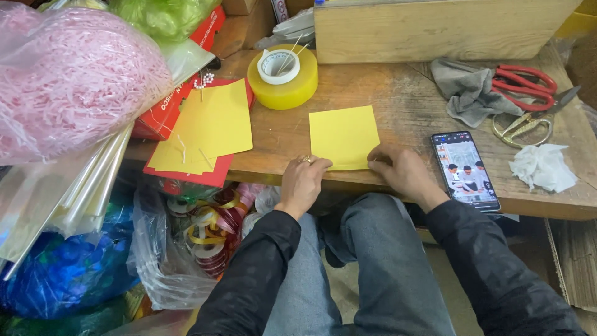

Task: Folding small yellow paper strips into specific shapes at a cluttered workbench.

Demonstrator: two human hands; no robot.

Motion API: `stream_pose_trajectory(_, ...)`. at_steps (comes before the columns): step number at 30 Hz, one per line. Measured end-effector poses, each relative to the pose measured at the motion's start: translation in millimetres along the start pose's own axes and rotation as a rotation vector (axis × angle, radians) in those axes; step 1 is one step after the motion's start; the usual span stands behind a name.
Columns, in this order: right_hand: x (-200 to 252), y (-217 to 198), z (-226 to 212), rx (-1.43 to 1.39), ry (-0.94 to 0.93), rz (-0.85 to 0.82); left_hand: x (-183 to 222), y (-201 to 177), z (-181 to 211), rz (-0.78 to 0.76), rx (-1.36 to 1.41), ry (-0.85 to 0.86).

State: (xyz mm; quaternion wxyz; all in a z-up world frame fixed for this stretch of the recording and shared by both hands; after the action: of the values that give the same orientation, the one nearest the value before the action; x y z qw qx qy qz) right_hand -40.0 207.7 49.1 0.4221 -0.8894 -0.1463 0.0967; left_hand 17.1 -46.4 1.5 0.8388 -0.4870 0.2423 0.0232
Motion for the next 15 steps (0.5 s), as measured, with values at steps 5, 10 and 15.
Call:
stream_pose_trajectory(5,-12.0,-2.8,-4.6,0.034,0.134,-0.101,-4.7,-10.9,0.9,-0.021,0.068,-0.002)
stream_pose_trajectory(10,-9.8,-5.8,-10.6,0.043,0.122,-0.083,-5.3,-8.0,0.3,-0.032,0.076,-0.018)
stream_pose_trajectory(15,-9.9,-7.3,-12.9,0.049,0.138,-0.088,-6.7,-13.2,6.7,-0.030,0.110,-0.079)
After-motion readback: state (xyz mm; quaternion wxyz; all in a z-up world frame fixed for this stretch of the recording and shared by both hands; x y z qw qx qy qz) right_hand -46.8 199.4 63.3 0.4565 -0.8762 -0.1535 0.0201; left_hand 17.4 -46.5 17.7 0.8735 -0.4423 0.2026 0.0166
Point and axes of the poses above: each hand's wrist, its own x-axis away from the middle knuckle, its own y-axis out of the palm, z = x × y, the point moved 3 cm from there along -x, towards the middle knuckle, and after that the axes turned 2 degrees about x, right-handed, at the moved point
